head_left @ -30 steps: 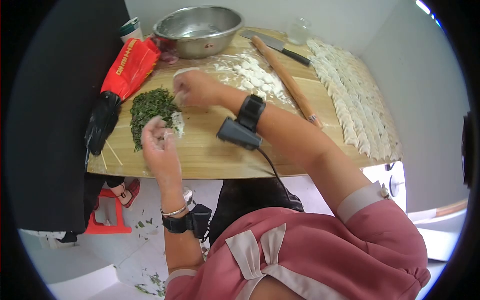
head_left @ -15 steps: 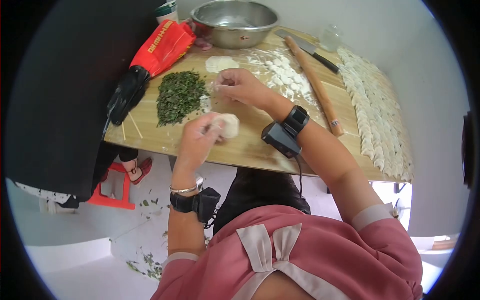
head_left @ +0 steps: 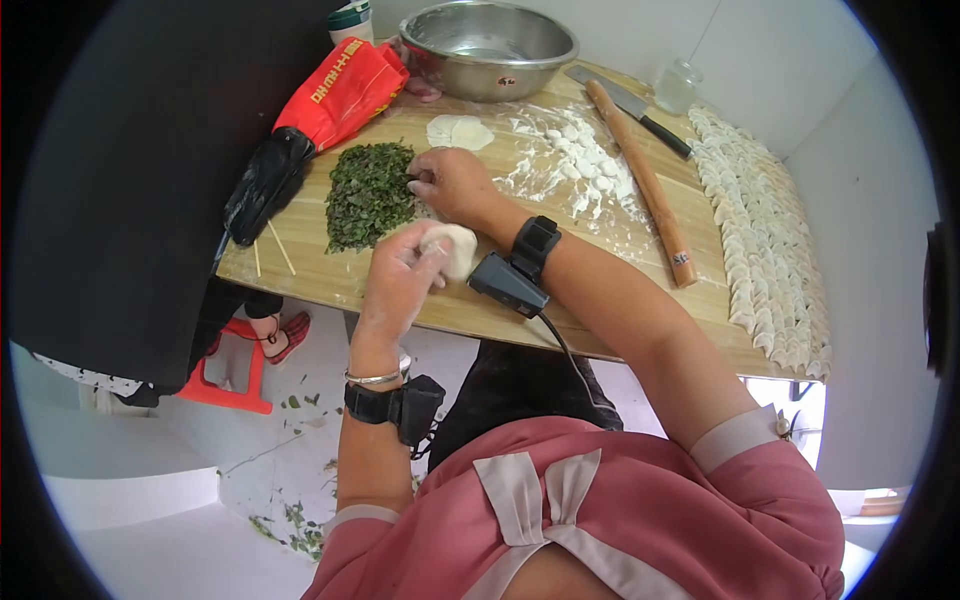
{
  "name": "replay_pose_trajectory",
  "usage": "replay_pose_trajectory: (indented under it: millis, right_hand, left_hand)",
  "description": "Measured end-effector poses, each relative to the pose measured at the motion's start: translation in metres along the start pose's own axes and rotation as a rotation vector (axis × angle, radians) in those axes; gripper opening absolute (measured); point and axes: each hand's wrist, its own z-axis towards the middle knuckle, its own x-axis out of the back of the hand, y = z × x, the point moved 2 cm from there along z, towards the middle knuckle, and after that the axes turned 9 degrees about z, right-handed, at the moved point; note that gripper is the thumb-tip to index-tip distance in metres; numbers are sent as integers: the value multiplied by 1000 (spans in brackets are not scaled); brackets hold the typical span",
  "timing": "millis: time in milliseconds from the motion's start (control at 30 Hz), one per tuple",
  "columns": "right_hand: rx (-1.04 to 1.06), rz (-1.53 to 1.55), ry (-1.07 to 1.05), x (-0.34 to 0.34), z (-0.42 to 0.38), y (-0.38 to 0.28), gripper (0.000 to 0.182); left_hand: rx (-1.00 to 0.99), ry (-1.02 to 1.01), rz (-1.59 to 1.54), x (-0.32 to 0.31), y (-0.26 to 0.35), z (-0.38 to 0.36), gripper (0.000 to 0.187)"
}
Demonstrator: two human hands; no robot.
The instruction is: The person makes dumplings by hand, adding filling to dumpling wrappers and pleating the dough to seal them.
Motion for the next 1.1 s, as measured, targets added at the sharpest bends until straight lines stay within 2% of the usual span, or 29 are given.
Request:
replay_pose_trajectory:
  millis: [67, 133, 233, 300, 433, 567, 667, 767, 833, 900, 933, 967, 1033, 1100]
  right_hand:
    - [31, 55, 23, 0, 1, 5, 20]
    - [66, 110, 40, 2, 2, 4, 17]
    - [-2, 228, 37, 7, 5, 6, 14]
    - [-51, 288, 18, 11, 8, 6, 12]
    - [4, 227, -33, 17, 15, 4, 11]
    - [-48, 384, -47, 18, 22, 2, 11]
    - [-82, 489, -12, 25, 20, -8, 12]
    - [-99, 607, -29, 38, 7, -26, 12]
    - [-106, 662, -70, 46, -10, -37, 12]
    - [-96, 543, -163, 53, -26, -45, 13]
    - [83, 382, -150, 56, -33, -44, 12]
    - [71, 381, -139, 61, -40, -42, 12]
    - [352, -103, -172, 70, -54, -48, 13]
    - [337, -143, -158, 79, -65, -48, 13]
  left_hand:
    - [15, 80, -39, 0, -5, 5, 21]
    - [-27, 264, -223, 1, -5, 10, 24]
    - [26, 302, -339, 2, 2, 10, 23]
    - [32, 305, -360, 3, 2, 10, 23]
    - [-21, 320, -334, 5, -9, 13, 25]
    - [-48, 275, -384, 5, -6, 12, 27]
    - [9, 286, -401, 6, -4, 15, 30]
    - [26, 261, -588, 14, -9, 20, 34]
    - [152, 176, -910, 13, -14, 24, 36]
    - [204, 143, -982, 5, -12, 21, 36]
    - [250, 114, -1052, 1, -9, 20, 36]
    - [262, 102, -1051, -4, -6, 20, 36]
    - [182, -5, -1031, -17, 3, 20, 34]
    - [222, -14, -915, -27, 1, 23, 31]
